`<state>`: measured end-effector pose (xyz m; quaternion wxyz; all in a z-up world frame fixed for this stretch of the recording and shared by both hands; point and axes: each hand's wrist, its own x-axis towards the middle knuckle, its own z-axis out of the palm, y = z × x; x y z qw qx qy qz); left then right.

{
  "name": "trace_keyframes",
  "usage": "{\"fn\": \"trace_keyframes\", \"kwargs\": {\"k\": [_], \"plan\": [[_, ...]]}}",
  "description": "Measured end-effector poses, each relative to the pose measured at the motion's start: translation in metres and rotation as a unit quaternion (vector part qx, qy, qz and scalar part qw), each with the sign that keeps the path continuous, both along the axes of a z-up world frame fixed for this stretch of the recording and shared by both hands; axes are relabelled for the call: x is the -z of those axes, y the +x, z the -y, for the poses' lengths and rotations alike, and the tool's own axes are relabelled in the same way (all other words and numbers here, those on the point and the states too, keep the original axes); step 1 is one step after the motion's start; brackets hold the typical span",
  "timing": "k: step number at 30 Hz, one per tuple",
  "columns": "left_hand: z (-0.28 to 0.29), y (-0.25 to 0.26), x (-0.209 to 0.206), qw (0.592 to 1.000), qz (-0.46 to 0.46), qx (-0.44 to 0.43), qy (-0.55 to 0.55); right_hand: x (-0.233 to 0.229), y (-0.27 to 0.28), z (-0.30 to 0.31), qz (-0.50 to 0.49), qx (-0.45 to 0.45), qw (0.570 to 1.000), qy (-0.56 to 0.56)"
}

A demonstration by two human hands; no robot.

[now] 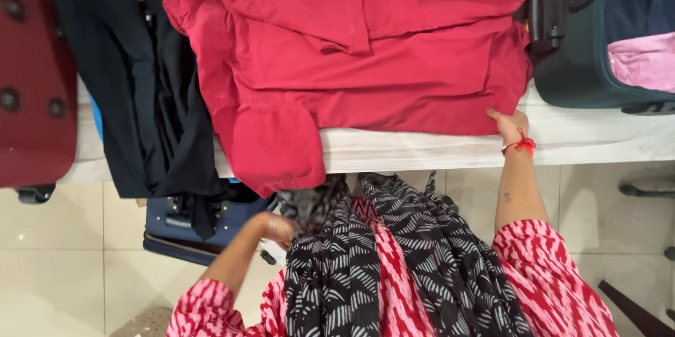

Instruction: The person folds a blue shirt and places it in a suitcase, then folds a pink garment and a red shirt and adds them to the suitcase before folding a second red garment.

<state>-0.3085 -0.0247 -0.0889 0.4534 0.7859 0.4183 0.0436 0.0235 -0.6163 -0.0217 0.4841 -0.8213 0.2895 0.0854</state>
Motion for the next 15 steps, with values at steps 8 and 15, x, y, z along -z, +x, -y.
{"fn": "trace_keyframes", "kwargs": {"k": [8, 15], "plan": [[-0.063, 0.049, 0.007, 0.982, 0.043, -0.178, 0.035, -0.011, -0.004, 0.017, -0.045, 0.030, 0.951, 0.305], [-0.065, 0.050, -0.007, 0.990, -0.049, -0.135, -0.011, -0.008, -0.022, 0.019, -0.066, 0.034, 0.957, 0.282]]}}
